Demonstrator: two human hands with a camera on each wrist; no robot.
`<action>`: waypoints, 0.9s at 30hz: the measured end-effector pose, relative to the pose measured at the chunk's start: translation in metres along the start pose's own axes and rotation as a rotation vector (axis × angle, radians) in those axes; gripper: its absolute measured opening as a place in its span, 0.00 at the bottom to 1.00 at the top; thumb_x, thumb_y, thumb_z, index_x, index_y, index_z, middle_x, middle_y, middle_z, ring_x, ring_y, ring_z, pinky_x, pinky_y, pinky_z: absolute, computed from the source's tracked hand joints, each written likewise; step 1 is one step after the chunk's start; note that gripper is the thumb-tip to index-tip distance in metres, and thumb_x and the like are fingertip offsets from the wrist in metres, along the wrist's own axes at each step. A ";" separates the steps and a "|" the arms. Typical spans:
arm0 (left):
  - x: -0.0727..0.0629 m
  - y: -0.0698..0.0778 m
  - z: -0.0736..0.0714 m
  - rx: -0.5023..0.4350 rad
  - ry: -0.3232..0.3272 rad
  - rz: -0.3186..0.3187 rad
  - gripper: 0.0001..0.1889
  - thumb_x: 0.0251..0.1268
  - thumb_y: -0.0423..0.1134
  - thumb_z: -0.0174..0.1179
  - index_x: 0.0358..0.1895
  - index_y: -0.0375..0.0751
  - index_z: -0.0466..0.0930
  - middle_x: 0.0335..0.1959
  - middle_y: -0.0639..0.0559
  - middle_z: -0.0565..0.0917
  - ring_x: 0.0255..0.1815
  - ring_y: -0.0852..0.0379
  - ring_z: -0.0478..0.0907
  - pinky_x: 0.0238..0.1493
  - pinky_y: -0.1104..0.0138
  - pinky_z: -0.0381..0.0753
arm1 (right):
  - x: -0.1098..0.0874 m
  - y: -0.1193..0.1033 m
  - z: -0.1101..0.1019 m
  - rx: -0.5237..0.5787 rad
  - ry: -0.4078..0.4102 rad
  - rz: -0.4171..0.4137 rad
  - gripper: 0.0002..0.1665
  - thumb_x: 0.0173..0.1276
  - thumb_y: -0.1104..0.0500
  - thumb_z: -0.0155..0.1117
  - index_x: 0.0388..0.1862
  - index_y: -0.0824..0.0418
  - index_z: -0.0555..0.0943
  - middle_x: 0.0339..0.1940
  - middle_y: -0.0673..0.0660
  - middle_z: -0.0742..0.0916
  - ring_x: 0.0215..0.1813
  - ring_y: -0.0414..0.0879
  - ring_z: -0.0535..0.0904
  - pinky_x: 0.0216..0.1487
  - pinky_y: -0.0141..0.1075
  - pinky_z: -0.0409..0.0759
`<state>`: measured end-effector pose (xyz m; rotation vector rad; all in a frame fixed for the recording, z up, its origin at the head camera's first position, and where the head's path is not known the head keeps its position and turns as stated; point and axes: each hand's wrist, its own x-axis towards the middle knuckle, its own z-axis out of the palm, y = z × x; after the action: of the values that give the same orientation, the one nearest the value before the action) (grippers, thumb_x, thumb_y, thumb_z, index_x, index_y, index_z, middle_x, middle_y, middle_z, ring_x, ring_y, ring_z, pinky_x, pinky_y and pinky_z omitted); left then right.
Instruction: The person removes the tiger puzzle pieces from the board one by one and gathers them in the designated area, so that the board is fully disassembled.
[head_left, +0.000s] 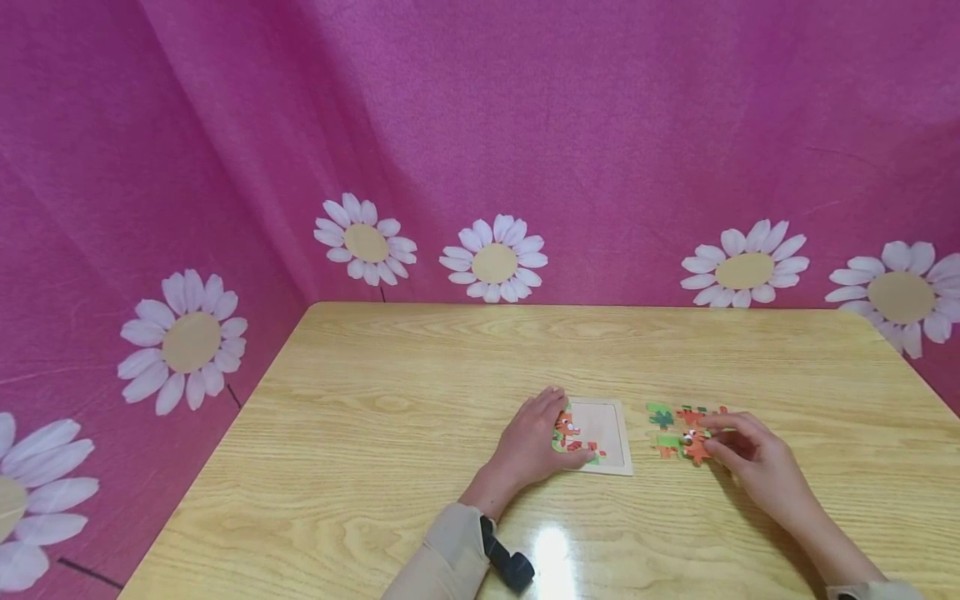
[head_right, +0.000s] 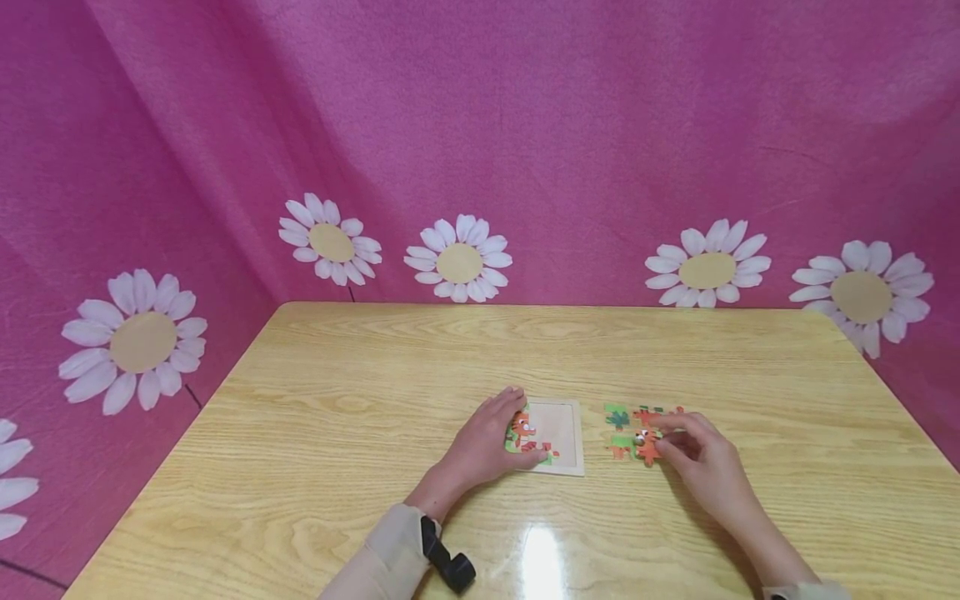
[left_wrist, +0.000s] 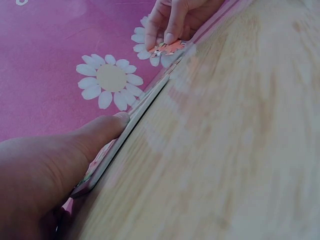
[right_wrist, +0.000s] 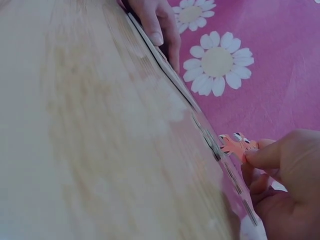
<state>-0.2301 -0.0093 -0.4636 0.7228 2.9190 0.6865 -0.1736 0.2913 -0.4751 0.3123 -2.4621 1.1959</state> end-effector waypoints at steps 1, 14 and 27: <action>0.000 0.000 0.000 -0.001 0.001 0.000 0.46 0.56 0.64 0.65 0.74 0.42 0.63 0.77 0.53 0.63 0.80 0.58 0.54 0.81 0.62 0.55 | 0.000 0.000 -0.001 -0.006 -0.002 0.005 0.15 0.62 0.72 0.67 0.48 0.67 0.81 0.42 0.27 0.78 0.35 0.22 0.75 0.33 0.15 0.75; 0.000 0.000 0.000 -0.004 0.001 0.000 0.45 0.56 0.63 0.65 0.73 0.42 0.63 0.77 0.53 0.63 0.80 0.57 0.55 0.81 0.63 0.55 | -0.002 0.007 -0.013 -0.056 0.002 0.016 0.16 0.63 0.69 0.67 0.50 0.68 0.82 0.43 0.23 0.76 0.39 0.17 0.73 0.37 0.11 0.73; -0.001 0.000 -0.001 -0.018 -0.003 0.003 0.46 0.56 0.63 0.65 0.74 0.42 0.62 0.77 0.52 0.63 0.80 0.57 0.54 0.81 0.62 0.55 | -0.001 0.013 -0.014 -0.062 -0.006 0.021 0.16 0.62 0.71 0.67 0.49 0.69 0.82 0.41 0.24 0.77 0.38 0.18 0.74 0.36 0.12 0.73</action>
<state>-0.2293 -0.0096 -0.4629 0.7257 2.9063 0.7100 -0.1737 0.3103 -0.4766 0.2743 -2.5079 1.1260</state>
